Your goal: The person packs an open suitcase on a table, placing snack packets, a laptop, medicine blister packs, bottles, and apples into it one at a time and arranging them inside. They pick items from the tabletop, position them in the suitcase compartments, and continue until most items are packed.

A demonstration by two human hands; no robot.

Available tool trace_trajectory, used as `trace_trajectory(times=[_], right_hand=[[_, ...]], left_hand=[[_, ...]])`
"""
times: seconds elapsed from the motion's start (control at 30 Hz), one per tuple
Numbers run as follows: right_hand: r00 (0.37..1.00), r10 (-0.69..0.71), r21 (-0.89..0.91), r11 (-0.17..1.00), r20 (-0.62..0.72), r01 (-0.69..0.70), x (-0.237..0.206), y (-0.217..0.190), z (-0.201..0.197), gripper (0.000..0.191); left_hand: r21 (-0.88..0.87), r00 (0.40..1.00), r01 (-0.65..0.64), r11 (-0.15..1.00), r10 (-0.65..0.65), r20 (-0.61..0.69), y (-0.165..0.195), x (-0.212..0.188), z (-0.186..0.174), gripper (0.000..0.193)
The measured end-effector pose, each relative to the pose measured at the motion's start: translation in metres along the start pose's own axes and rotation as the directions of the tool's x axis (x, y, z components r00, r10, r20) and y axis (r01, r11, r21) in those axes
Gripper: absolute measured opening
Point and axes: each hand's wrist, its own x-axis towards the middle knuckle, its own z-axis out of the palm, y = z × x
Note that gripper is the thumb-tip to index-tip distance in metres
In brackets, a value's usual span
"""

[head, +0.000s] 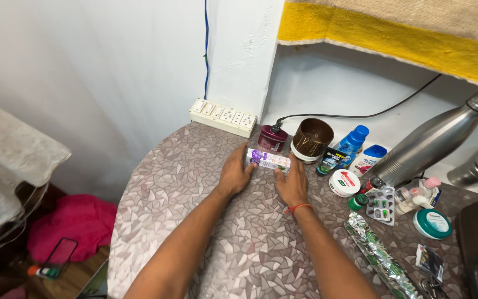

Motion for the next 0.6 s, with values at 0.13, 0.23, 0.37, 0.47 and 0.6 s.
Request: trace_trajectory(times=[0.13, 0.23, 0.37, 0.47, 0.6], right_hand=[[0.998, 0.059, 0.034, 0.998, 0.011, -0.060, -0.002, -0.004, 0.000, 0.062], [0.992, 0.126, 0.037, 0.991, 0.021, -0.126, -0.004, -0.011, -0.003, 0.060], [0.995, 0.099, 0.035, 0.994, 0.003, -0.099, -0.005, -0.020, -0.007, 0.057], [0.992, 0.126, 0.029, 0.992, 0.016, -0.127, -0.005, -0.024, -0.009, 0.054], [0.993, 0.119, 0.023, 0.993, 0.020, -0.119, -0.007, -0.024, -0.010, 0.051]], left_hand=[[0.019, 0.974, 0.177, 0.984, -0.178, 0.141, 0.009, 0.004, -0.005, 0.062], [0.021, 0.974, 0.191, 0.981, -0.192, 0.118, 0.018, 0.005, -0.010, 0.051], [0.032, 0.967, 0.205, 0.978, -0.208, 0.149, 0.025, 0.007, -0.018, 0.048], [0.029, 0.970, 0.194, 0.981, -0.196, 0.146, 0.028, 0.008, -0.020, 0.048], [0.039, 0.968, 0.189, 0.981, -0.193, 0.161, 0.029, 0.007, -0.020, 0.047]])
